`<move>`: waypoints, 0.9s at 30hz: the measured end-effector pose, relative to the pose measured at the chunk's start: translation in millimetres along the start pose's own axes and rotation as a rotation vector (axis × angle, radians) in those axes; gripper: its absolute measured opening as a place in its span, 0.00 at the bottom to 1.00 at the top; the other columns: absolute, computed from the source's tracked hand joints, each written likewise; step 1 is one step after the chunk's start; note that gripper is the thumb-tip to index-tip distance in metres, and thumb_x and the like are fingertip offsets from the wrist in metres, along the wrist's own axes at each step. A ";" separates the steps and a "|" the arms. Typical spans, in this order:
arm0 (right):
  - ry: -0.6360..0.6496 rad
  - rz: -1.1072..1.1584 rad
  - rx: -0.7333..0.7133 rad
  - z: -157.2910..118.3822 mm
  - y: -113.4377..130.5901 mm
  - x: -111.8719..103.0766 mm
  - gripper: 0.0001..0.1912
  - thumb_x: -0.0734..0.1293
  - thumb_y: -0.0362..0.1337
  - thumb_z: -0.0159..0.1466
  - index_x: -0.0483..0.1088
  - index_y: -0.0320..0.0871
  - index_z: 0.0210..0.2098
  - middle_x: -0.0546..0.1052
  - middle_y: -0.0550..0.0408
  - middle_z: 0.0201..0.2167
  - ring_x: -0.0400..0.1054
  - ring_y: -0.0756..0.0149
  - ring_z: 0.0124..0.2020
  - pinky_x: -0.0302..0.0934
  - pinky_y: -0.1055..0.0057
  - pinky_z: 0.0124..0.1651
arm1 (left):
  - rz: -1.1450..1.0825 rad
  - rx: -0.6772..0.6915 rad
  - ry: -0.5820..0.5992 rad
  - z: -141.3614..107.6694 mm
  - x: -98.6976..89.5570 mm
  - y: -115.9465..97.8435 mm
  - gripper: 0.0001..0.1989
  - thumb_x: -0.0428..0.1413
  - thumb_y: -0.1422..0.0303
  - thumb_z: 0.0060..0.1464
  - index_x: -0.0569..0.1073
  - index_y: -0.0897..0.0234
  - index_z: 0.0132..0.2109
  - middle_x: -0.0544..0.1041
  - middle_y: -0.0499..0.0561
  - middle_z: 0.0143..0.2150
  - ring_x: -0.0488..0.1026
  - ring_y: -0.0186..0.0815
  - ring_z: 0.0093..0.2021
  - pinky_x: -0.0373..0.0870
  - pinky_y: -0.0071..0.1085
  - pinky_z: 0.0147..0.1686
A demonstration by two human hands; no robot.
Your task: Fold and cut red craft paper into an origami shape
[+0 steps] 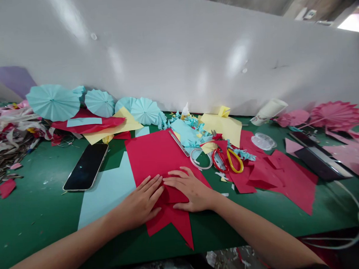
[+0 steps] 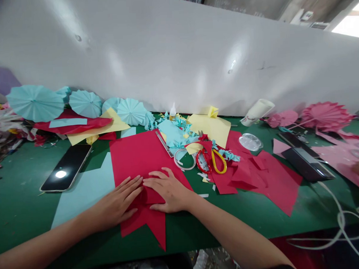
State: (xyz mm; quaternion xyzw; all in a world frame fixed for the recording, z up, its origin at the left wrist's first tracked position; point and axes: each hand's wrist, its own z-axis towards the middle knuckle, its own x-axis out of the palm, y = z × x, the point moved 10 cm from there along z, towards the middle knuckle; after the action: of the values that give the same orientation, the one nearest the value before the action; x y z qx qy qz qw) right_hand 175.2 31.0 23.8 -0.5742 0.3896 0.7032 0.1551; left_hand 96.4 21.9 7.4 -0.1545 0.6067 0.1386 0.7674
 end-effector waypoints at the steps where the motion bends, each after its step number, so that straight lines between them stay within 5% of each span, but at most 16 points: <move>1: 0.005 -0.011 0.006 0.0 -0.1 -0.1 0.33 0.61 0.52 0.60 0.57 0.40 0.59 0.65 0.45 0.58 0.46 0.58 0.63 0.33 0.50 0.64 | -0.010 -0.003 -0.001 0.0 0.3 0.5 0.24 0.49 0.63 0.58 0.62 0.72 0.58 0.60 0.64 0.62 0.52 0.46 0.64 0.52 0.43 0.61; 15: -0.083 -0.122 0.058 -4.7 -6.2 -10.8 0.34 0.63 0.55 0.56 0.65 0.37 0.54 0.73 0.42 0.49 0.55 0.49 0.59 0.40 0.46 0.61 | 0.011 -0.025 -0.092 -2.2 -25.4 6.9 0.19 0.49 0.62 0.58 0.66 0.74 0.50 0.72 0.66 0.52 0.66 0.48 0.56 0.45 0.53 0.61; 27: -0.221 -0.256 0.106 -19.2 -8.1 -31.5 0.29 0.65 0.57 0.54 0.73 0.37 0.40 0.75 0.39 0.45 0.64 0.52 0.53 0.47 0.51 0.60 | 0.207 -0.221 -0.190 -14.1 -38.8 17.7 0.24 0.47 0.56 0.57 0.68 0.78 0.45 0.76 0.70 0.38 0.75 0.53 0.42 0.40 0.63 0.58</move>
State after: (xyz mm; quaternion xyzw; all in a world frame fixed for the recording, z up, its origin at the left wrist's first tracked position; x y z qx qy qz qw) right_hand 203.0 29.5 49.3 -0.5293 0.3305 0.7150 0.3153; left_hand 68.0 31.4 40.9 -0.1611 0.5253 0.2968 0.7811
